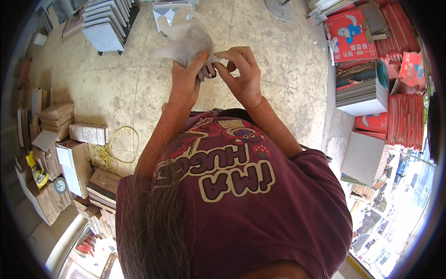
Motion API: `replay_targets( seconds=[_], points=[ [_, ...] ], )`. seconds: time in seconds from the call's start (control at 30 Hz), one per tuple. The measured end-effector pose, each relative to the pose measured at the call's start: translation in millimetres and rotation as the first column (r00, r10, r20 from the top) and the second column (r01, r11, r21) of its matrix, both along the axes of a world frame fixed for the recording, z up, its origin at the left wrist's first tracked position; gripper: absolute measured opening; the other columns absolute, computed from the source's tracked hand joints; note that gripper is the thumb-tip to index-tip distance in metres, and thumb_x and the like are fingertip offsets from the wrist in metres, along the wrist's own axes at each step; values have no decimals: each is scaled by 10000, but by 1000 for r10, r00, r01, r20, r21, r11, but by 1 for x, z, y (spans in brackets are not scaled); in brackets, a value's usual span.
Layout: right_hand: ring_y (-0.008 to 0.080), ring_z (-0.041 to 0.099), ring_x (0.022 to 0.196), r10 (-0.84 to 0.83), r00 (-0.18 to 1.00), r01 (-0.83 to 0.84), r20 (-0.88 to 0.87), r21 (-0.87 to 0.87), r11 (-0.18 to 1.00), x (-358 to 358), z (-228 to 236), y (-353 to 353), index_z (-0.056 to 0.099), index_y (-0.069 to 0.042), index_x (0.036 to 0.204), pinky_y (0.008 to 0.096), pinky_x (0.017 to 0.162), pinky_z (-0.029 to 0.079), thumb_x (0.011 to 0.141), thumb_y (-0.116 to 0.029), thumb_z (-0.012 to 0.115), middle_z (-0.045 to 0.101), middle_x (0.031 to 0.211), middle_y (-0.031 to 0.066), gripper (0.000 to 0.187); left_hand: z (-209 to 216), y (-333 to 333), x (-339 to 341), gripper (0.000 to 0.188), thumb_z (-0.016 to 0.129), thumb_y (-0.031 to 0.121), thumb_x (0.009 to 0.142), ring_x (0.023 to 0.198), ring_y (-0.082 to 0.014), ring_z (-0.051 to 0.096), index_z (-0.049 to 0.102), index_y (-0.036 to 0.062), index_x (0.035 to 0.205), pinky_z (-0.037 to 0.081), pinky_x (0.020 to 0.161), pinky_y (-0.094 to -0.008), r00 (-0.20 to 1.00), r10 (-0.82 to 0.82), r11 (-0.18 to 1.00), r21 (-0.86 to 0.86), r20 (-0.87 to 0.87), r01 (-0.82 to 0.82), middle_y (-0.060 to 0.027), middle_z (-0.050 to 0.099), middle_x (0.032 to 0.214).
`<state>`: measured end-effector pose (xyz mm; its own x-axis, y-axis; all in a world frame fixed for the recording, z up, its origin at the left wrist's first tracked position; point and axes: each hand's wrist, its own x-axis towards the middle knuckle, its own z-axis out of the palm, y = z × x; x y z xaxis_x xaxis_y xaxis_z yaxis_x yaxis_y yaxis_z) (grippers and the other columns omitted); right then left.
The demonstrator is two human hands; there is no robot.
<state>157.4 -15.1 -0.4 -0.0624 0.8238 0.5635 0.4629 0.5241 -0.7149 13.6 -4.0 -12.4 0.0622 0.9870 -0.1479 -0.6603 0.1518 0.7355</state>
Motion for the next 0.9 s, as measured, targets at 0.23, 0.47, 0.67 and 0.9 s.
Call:
replay_targets(
  seconds=[0.23, 0.47, 0.67, 0.9],
  points=[
    [231, 603, 784, 123, 989, -122, -81, 13, 992, 3, -7, 2, 571, -42, 917, 294, 632, 502, 765, 48, 644, 595, 906, 86, 191, -5, 2, 2, 318, 648, 65, 837, 553, -144, 549, 448, 31, 1082, 395, 459, -256, 1000, -25, 1000, -18, -4, 25, -66, 591, 789],
    [258, 600, 810, 245, 964, -245, -99, 16, 969, 7, -13, 2, 548, -29, 931, 309, 676, 502, 757, 80, 624, 602, 879, 100, 219, -4, 2, 3, 350, 648, 54, 831, 589, -152, 554, 437, 26, 1110, 419, 476, -277, 1000, 24, 996, -81, 5, -24, -69, 586, 843],
    [186, 614, 745, 228, 963, -227, -141, 21, 974, 5, -9, 0, 550, -27, 975, 267, 632, 504, 816, 31, 622, 610, 826, 83, 183, 3, -1, 4, 352, 629, 107, 848, 652, -149, 571, 469, 14, 1147, 447, 540, -285, 1000, 4, 999, -37, -19, -4, -82, 603, 867],
    [80, 572, 596, 53, 938, -163, -344, -301, 939, 10, 11, 6, 548, -65, 1145, 223, 541, 469, 848, -24, 617, 602, 726, 52, 308, -12, -3, -10, 416, 614, 151, 853, 758, -192, 610, 451, 10, 1209, 488, 604, -311, 981, -188, 979, 74, -45, 191, -116, 614, 951]
  ],
)
